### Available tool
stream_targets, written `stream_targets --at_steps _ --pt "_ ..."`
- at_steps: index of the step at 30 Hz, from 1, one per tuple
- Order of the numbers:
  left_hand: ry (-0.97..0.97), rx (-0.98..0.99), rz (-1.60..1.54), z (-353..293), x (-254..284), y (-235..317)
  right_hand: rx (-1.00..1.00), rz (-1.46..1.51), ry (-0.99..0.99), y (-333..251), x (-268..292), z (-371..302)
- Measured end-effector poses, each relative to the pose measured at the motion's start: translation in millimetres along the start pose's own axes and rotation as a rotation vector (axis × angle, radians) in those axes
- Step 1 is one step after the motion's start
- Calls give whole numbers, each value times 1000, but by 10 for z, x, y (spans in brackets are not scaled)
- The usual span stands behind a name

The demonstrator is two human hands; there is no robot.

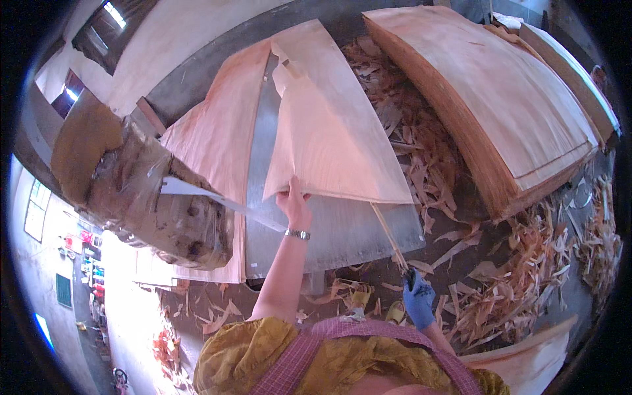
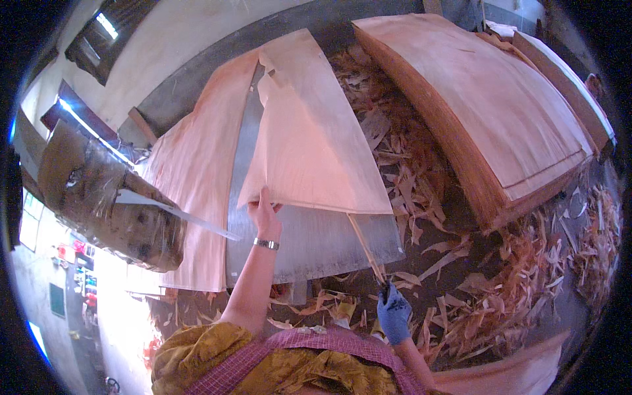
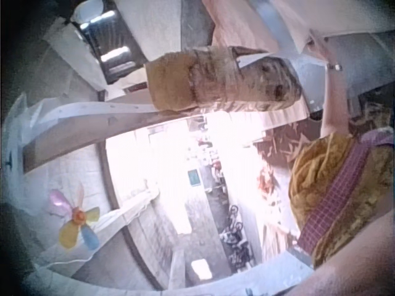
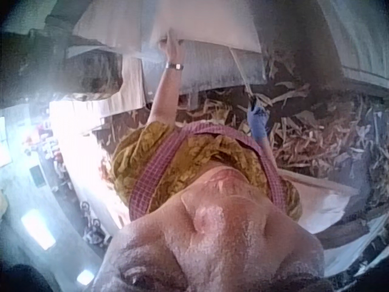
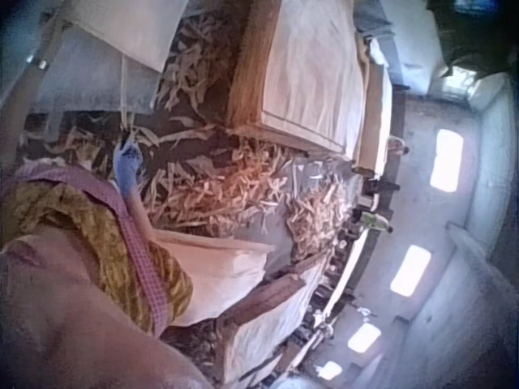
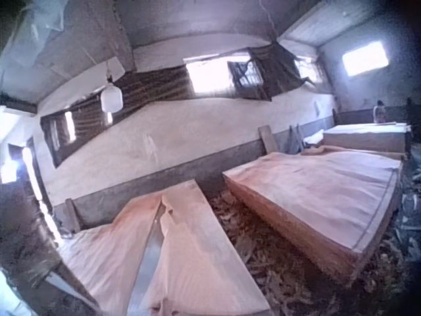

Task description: The person cuts and shapes thin wood veneer sheets using a small blade and then moves the processed sheets between different workstations in a workshop.

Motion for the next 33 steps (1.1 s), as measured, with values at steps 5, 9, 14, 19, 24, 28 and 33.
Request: stream_targets --at_steps 5,9,14,19,24,28,33 --pt "55 94 -45 -57 191 -220 209 218 160 -100 -429 500" --pt "36 119 -33 -77 364 -356 145 285 -1 -189 -361 512" --pt "2 169 2 -6 435 -536 45 412 -9 458 -309 -326" --pt "4 174 2 -19 394 -574 -126 644 25 647 -758 -685" --pt "58 269 -6 114 475 -777 -35 492 64 -473 -757 349" --pt "41 312 -34 200 510 -960 -107 810 22 -552 -1083 1264" --pt "72 449 -87 189 529 -1225 -203 1035 -10 -703 -1044 2081"
Point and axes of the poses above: each hand's wrist, its own z-axis towards the middle knuckle, its own x-axis out of the back of the hand, y = z × x, the point moved 5 cm from there along z, towards the middle knuckle, and after that the axes turned 15 degrees about z, right-handed, at the moved point
